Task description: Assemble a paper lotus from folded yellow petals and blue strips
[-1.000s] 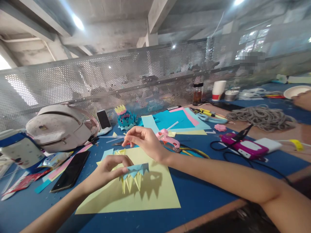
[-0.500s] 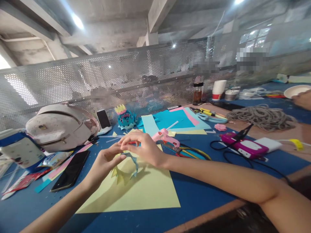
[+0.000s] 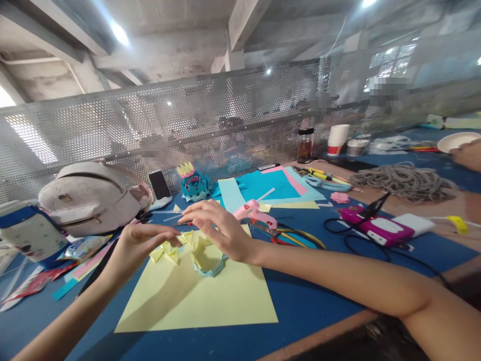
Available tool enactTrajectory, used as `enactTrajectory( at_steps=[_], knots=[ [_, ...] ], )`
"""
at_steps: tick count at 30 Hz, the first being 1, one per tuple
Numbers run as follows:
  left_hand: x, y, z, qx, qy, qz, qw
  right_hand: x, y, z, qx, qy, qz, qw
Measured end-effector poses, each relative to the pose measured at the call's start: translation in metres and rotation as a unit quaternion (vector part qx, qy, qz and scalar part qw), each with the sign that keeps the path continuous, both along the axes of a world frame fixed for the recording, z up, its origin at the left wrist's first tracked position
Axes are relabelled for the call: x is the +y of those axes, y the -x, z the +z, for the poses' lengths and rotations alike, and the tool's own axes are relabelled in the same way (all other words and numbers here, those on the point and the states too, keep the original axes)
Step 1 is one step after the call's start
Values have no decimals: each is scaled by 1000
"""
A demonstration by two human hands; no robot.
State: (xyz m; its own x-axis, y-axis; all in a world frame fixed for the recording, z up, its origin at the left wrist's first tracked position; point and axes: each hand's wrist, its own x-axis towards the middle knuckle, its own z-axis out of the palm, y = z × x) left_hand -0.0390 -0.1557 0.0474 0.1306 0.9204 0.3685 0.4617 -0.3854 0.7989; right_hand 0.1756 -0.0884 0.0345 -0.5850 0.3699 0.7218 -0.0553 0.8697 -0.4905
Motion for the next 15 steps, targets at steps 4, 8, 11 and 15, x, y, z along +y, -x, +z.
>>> enactTrajectory(
  at_steps=[4,8,11,15],
  knots=[
    [-37,19,27,110,266,-291,912,1,1,2,3,21,-1,1000],
    [-47,60,40,237,241,-336,879,0,5,3,-43,36,-16,998],
    [-27,87,30,267,43,-98,958,-1,5,8,-128,49,-35,990],
    [-1,82,8,275,-46,44,959,1,-3,13,-287,9,-52,957]
  ],
)
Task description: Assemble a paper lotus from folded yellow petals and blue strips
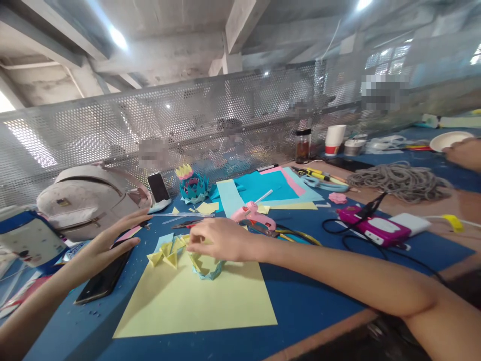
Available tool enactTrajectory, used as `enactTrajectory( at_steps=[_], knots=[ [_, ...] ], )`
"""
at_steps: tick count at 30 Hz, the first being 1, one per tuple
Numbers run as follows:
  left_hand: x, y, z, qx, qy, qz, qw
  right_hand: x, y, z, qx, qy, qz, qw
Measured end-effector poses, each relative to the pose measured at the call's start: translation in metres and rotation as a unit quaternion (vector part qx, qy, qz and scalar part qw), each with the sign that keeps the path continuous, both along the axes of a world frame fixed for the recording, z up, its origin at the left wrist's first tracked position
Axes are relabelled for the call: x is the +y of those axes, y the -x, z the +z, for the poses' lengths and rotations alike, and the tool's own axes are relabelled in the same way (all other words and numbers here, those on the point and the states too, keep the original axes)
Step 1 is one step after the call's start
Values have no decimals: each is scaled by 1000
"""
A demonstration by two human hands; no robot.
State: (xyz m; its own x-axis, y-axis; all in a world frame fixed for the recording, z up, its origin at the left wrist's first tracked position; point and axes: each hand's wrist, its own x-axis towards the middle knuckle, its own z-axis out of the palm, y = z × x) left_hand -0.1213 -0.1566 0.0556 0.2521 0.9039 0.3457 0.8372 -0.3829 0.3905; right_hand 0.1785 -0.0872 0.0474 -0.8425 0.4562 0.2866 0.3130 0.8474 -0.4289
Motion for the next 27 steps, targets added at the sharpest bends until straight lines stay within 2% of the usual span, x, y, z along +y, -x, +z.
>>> enactTrajectory(
  at_steps=[2,5,7,10,12,14,16,18,20,22,24,27],
  knots=[
    [4,-18,-8,15,15,-12,1000,1,-6,-2,-73,-33,40,996],
    [0,-49,-15,73,-70,-53,993,3,-14,-12,-119,-76,94,985],
    [-4,-66,-17,71,-79,-67,992,3,-17,-18,-114,-76,103,985],
    [-7,-80,-19,6,-59,-37,998,4,-17,-19,-71,-28,85,993],
    [-4,-81,-21,-73,-17,-1,997,4,-15,-15,-25,8,57,998],
    [1,-78,-26,-176,36,17,984,4,-13,-12,24,21,31,999],
    [8,-75,-33,-281,87,17,956,3,-12,-11,56,-24,24,998],
    [14,-73,-43,-371,149,6,917,3,-10,-14,62,-129,41,989],
    [17,-74,-52,-458,219,-1,862,2,-9,-21,51,-249,62,965],
    [18,-76,-57,-537,270,-11,799,2,-7,-27,42,-333,75,939],
    [17,-77,-59,-590,296,-37,750,2,-6,-33,42,-378,73,922],
    [16,-75,-60,-619,317,-86,714,3,-4,-36,51,-402,62,912]
  ],
)
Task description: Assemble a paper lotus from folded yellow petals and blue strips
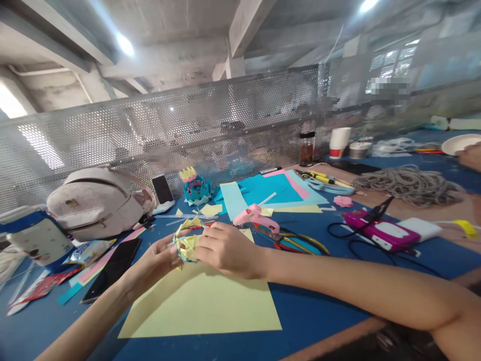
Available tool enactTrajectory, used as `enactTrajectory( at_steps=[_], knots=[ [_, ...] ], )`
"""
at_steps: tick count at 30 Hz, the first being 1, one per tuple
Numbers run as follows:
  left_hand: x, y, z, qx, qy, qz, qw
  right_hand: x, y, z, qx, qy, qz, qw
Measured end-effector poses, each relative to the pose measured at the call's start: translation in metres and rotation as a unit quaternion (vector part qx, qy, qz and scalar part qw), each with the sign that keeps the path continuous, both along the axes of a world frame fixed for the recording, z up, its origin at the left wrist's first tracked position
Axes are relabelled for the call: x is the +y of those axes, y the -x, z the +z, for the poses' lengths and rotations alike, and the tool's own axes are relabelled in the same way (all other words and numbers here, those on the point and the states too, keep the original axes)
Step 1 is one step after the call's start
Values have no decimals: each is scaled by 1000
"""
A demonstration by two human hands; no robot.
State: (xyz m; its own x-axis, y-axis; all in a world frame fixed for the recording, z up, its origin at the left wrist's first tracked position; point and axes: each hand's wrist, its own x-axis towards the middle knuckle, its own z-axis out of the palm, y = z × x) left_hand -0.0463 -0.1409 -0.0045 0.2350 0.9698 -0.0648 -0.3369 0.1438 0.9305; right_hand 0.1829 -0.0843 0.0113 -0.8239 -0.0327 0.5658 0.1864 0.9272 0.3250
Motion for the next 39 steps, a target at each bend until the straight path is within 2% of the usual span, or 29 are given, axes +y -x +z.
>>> enactTrajectory(
  at_steps=[5,9,18,27,35,39],
  knots=[
    [-1,2,-3,31,-16,-41,999,0,-2,0,-5,6,-8,1000],
    [-3,-1,-5,81,-46,-15,996,-2,-4,0,-2,16,-12,1000],
    [-1,1,-13,61,-53,64,995,-3,0,1,11,36,6,999],
    [-5,-5,-12,32,-47,75,996,-1,1,0,11,51,11,999],
    [-9,-14,-15,20,-39,59,997,-2,2,-6,-1,112,2,994],
    [-9,-16,-20,17,-41,61,997,-4,5,-7,8,209,-7,978]
  ],
)
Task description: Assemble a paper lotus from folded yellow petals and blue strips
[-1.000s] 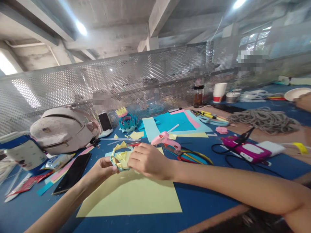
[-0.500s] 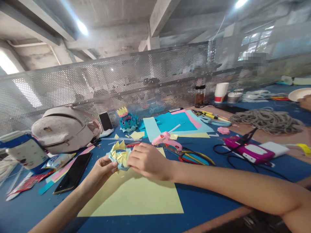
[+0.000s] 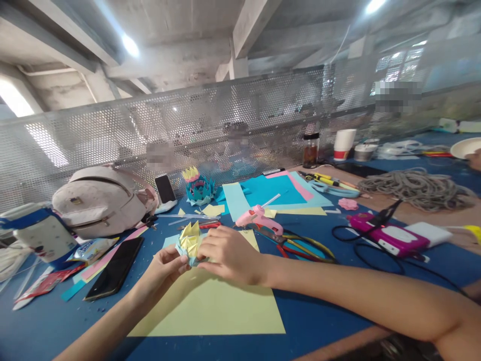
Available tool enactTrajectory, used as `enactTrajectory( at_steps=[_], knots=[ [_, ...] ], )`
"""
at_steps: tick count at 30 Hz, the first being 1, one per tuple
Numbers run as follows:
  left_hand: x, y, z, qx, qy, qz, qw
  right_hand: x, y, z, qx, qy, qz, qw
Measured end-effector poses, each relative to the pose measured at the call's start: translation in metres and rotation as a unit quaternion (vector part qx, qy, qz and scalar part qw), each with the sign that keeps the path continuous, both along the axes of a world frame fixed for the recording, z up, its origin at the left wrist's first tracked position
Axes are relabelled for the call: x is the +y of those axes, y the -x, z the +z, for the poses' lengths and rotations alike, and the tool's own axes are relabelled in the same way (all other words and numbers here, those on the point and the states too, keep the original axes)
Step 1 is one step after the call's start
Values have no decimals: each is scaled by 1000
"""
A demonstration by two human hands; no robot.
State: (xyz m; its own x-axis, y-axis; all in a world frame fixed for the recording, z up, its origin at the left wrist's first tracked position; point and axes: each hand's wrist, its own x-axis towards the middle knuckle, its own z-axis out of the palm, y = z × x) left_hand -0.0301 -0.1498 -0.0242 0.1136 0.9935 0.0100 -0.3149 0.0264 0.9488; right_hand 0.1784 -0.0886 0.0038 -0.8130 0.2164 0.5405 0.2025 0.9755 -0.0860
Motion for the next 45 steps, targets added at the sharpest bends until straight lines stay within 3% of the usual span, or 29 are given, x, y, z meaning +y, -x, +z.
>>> enactTrajectory(
  at_steps=[4,8,12,17,22,26,29,33,37,41,45],
  knots=[
    [1,-1,-2,18,-13,-7,1000,-2,2,0,32,138,-24,990],
    [-2,-7,-1,40,-16,-20,999,-2,2,-2,53,269,-41,961],
    [-5,-13,-1,23,1,-18,1000,-2,3,-3,60,326,-37,943],
    [-7,-15,-1,8,26,-2,1000,-4,-2,0,65,327,-32,942],
    [-6,-9,2,19,23,29,999,-6,-33,16,65,292,-55,953],
    [-4,-3,5,-16,24,37,999,-3,-78,21,30,266,-159,950],
    [-2,3,4,-37,44,38,998,7,-117,14,24,258,-269,928],
    [-1,4,3,-40,67,63,995,29,-148,2,75,260,-301,914],
    [-2,-1,5,-33,49,87,995,48,-144,-1,59,286,-272,917],
    [0,2,5,-20,29,90,995,63,-125,-8,-6,265,-283,922],
    [1,15,4,24,0,102,995,79,-112,-16,25,281,-284,916]
  ],
)
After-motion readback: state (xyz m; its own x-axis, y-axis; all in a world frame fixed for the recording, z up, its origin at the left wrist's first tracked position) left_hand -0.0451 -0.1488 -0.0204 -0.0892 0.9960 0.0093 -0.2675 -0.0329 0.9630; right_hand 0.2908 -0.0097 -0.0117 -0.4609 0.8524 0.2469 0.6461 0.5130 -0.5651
